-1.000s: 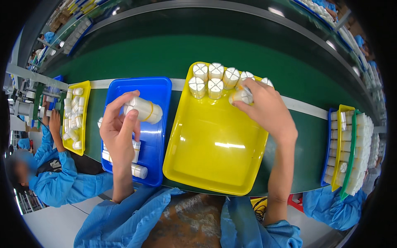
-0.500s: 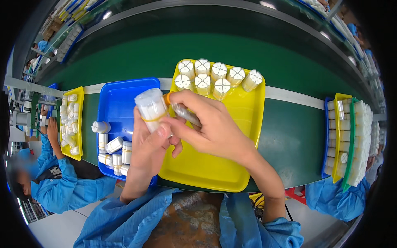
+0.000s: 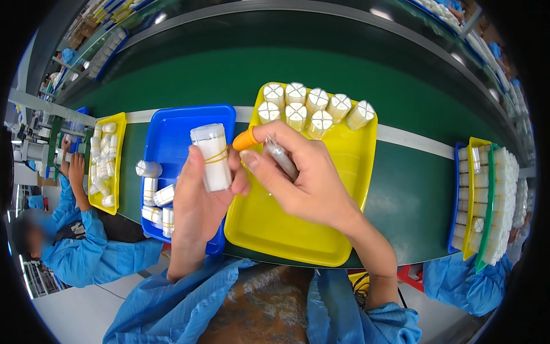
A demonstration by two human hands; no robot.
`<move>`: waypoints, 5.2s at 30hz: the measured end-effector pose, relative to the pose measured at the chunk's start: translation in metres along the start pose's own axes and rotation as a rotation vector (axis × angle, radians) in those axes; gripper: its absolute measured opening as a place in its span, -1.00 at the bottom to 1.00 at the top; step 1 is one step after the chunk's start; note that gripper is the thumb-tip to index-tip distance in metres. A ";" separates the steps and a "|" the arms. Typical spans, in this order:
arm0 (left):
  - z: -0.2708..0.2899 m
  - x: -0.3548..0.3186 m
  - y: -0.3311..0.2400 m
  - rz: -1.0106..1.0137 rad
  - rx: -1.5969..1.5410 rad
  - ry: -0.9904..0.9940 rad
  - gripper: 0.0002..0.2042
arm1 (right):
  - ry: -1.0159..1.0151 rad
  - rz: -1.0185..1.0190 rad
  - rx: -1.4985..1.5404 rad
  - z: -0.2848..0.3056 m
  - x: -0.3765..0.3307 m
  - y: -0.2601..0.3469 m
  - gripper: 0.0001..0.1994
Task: The worker applies adhesive to small cylindrical components and organizes them into trays on a production line.
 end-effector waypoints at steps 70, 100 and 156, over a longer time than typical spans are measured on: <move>0.008 0.014 0.010 0.014 0.082 0.064 -0.54 | 0.081 0.171 -0.533 0.026 0.018 0.029 -0.85; 0.086 -0.037 -0.097 -0.688 1.900 -0.038 -0.44 | 0.263 0.317 0.004 -0.046 -0.001 -0.016 -0.36; 0.002 -0.009 -0.030 -0.108 -0.034 0.000 -0.42 | 0.425 0.016 -0.309 -0.003 -0.010 0.023 -0.75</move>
Point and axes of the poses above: each hand's wrist, its own x-axis towards the middle knuckle, its own z-axis out of the back of the hand, y = z × x, the point moved 7 cm from there along x, towards the middle knuckle, and after that the axes turned 14 degrees about -y, right-handed, at the moved point
